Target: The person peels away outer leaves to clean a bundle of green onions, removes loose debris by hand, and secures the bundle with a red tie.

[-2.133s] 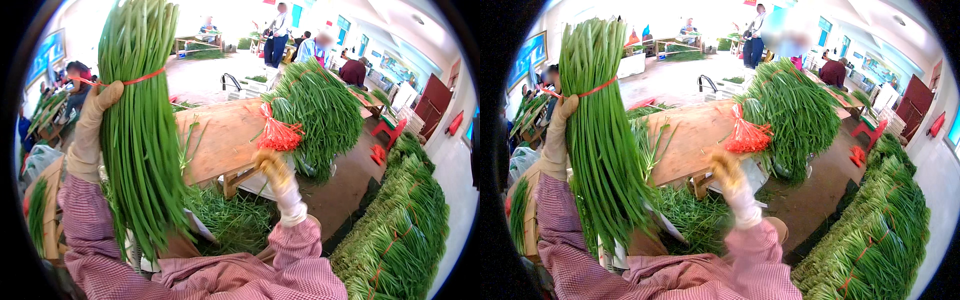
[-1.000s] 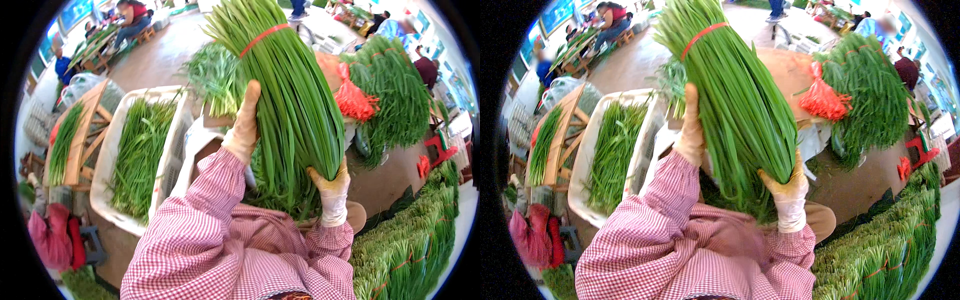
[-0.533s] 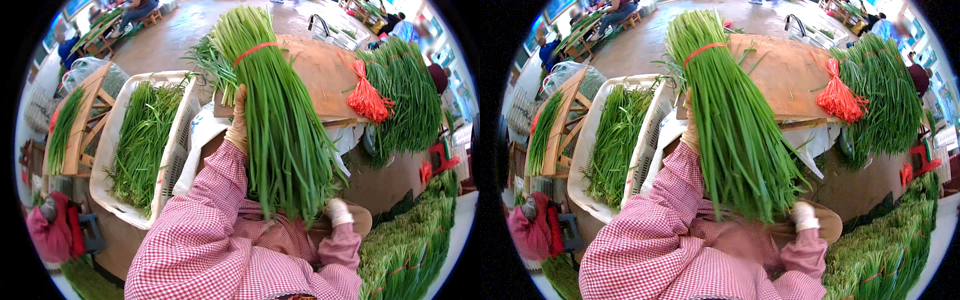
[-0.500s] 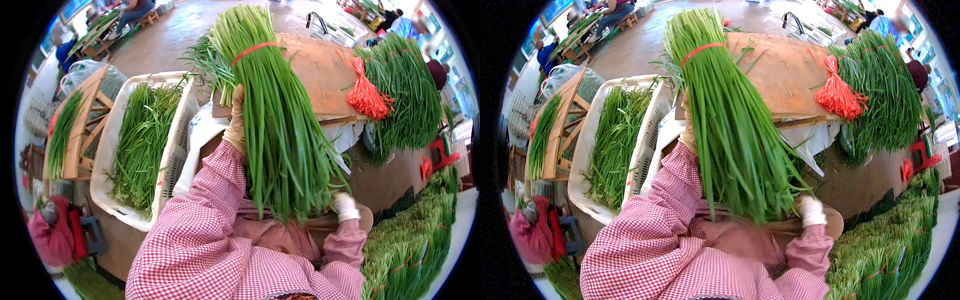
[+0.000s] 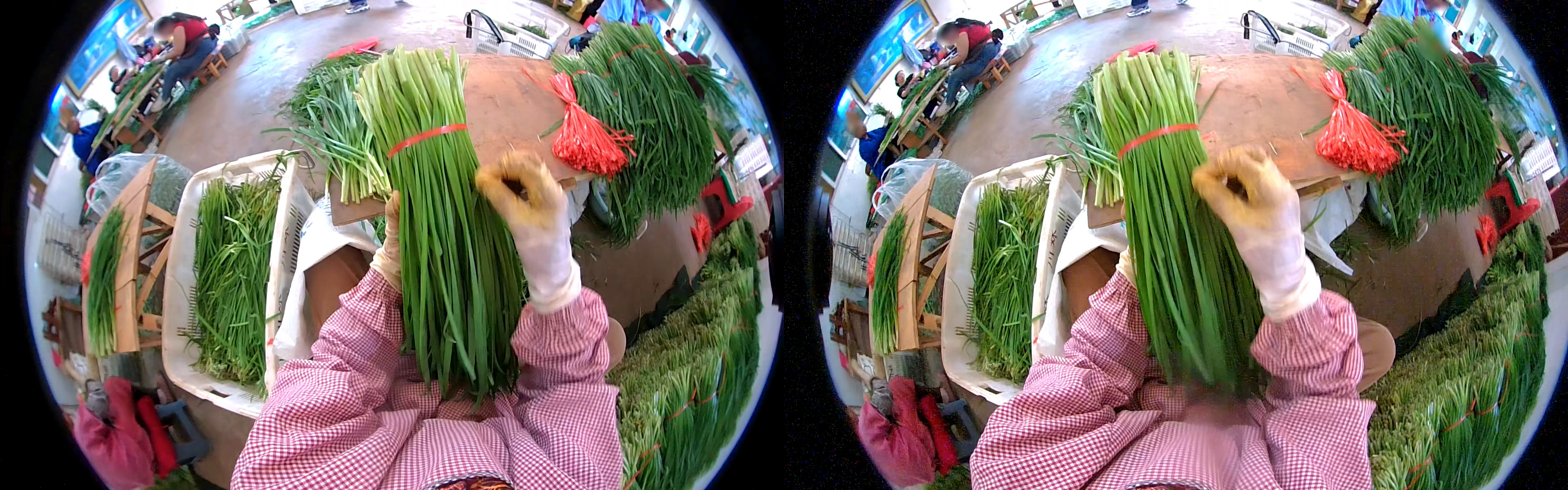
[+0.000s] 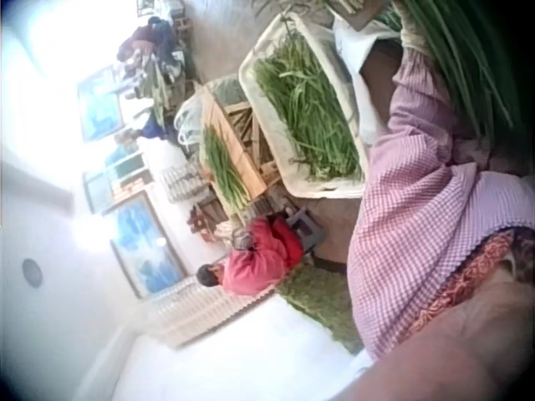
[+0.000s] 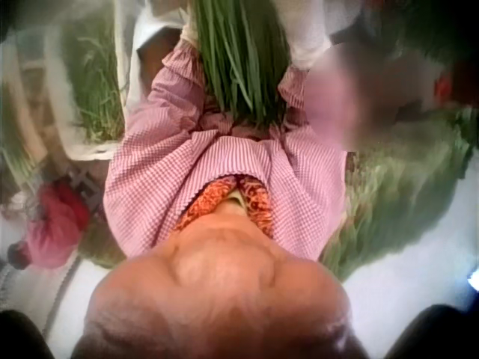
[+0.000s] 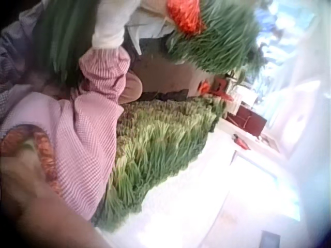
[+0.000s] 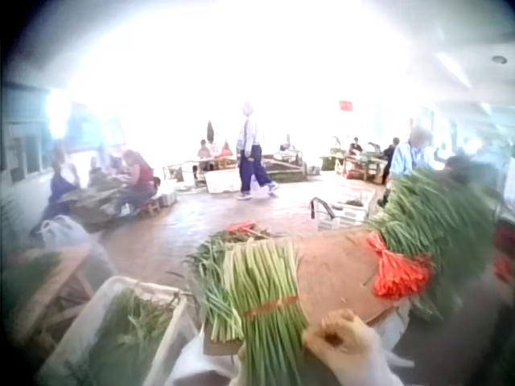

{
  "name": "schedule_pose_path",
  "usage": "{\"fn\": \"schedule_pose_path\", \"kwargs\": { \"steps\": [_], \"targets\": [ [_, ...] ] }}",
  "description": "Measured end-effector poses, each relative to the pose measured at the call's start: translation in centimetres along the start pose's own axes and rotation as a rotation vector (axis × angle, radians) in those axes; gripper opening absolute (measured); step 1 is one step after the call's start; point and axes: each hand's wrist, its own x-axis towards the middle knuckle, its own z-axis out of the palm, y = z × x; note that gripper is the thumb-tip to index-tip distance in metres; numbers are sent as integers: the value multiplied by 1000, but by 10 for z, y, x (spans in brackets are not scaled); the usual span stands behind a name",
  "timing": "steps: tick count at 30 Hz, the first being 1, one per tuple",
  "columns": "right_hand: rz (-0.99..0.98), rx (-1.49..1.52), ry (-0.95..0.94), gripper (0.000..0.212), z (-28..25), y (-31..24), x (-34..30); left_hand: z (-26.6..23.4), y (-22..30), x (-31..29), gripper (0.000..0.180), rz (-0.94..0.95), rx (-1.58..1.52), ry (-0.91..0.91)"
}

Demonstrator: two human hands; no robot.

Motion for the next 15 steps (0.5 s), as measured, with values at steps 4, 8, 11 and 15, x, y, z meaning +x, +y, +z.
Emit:
{"fn": "schedule_pose_path", "kwargs": {
  "steps": [4,8,11,15],
  "targets": [
    [227,312,-308,12,-4,-5,-51,-10,9,-1,62,-16,-21,-5],
    [860,180,-1005,16,-43,6,-97,-16,15,-1,62,-29,-34,-17],
    [789,-1066,-1282,27,-74,55,-123,-18,11,2,61,-63,-52,-30],
    [170,-712,-276,17,-105,51,-61,-19,8,-7,61,-99,-70,-32]
  ]
}}
